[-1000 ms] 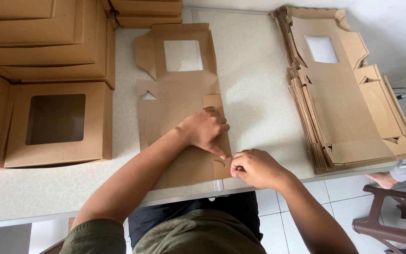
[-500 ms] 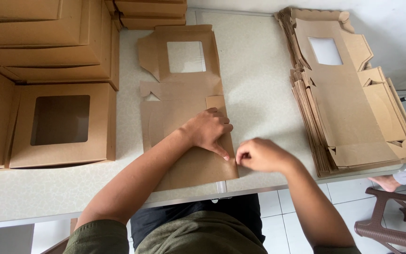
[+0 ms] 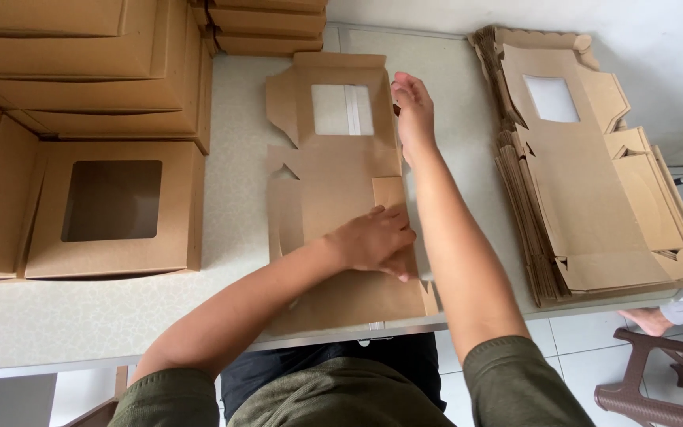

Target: The person assembles a small cardboard box with a clear window by folding the flat piece along pre-scored lines and inserting tabs into slots. They then place a matching lid on top and stack the finished box with others.

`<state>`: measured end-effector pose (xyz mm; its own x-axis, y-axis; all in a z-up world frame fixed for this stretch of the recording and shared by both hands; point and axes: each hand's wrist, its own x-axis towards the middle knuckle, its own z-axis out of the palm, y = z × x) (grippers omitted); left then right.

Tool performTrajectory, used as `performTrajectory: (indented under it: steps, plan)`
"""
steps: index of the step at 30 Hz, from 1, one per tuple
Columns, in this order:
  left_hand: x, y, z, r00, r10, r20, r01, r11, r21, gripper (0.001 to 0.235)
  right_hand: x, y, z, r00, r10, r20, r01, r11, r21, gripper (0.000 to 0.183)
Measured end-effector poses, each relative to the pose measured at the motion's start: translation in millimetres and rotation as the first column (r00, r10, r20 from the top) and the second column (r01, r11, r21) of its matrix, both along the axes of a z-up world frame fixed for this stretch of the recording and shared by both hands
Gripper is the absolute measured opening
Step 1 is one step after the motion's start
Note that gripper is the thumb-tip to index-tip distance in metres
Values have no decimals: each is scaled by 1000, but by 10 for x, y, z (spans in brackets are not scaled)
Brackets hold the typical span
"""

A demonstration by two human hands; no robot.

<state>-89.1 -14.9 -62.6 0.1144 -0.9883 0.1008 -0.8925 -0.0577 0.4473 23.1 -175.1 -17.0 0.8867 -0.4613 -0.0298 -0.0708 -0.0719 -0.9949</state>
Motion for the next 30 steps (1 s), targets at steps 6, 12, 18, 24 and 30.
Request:
performTrajectory:
  steps: [6, 12, 18, 24, 30]
  plan:
    - [677, 361, 798, 829, 553, -83, -544, 832, 111, 37, -60, 181, -454, 978, -5, 209, 66, 957, -283, 30]
    - [1149, 750, 46, 189, 982, -5, -905, 172, -388, 68, -71, 384, -464, 997, 67, 47, -23, 779, -626, 38]
    - [1091, 697, 148, 309, 937, -164, -911, 242, -333, 55, 72, 362, -628, 976, 75, -205, -216, 474, -854, 44]
    - [1024, 650, 210, 549, 803, -232, -821, 467, -329, 55, 116, 451, -573, 968, 57, -242, -241, 459, -855, 61]
    - [1167, 634, 33, 590, 751, -297, -808, 557, -195, 63, -28, 725, -325, 954, 104, -280, -299, 350, -888, 46]
